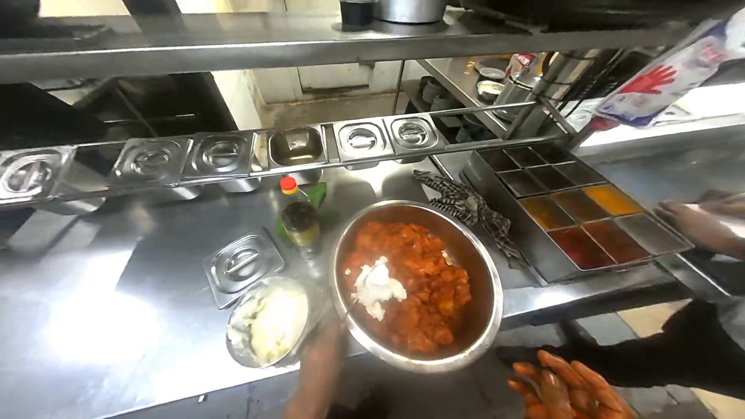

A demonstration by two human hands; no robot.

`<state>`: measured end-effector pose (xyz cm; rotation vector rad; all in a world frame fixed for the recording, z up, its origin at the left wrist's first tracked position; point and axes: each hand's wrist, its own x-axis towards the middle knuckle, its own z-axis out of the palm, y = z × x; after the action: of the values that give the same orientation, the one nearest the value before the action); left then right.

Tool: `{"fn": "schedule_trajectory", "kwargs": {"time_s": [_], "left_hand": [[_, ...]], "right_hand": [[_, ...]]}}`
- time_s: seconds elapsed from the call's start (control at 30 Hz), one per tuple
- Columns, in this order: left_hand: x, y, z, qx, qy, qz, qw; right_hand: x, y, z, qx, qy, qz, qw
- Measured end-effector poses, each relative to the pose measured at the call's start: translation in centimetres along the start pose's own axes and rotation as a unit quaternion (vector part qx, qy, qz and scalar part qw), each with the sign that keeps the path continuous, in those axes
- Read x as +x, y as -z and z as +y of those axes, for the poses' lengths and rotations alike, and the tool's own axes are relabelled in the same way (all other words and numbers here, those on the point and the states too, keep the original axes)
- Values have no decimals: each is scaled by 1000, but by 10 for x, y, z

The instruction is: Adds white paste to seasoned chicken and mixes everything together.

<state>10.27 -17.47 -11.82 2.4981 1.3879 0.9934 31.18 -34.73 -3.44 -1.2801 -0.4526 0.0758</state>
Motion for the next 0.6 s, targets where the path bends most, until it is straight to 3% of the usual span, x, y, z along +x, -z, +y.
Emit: {"fn": "schedule_trajectory", "kwargs": {"time_s": [0.13, 0.27, 0.6], "left_hand": [[-13, -9, -2, -7, -5, 7, 1000], [-9, 0, 6, -19, -31, 65, 997], [-8, 9, 1, 2, -70, 60, 996]], "right_hand": [[1, 5, -1, 2, -5, -10, 1000], [1, 9, 1, 8, -3, -16, 1000], [-4, 3, 5, 23, -52, -24, 998]]}}
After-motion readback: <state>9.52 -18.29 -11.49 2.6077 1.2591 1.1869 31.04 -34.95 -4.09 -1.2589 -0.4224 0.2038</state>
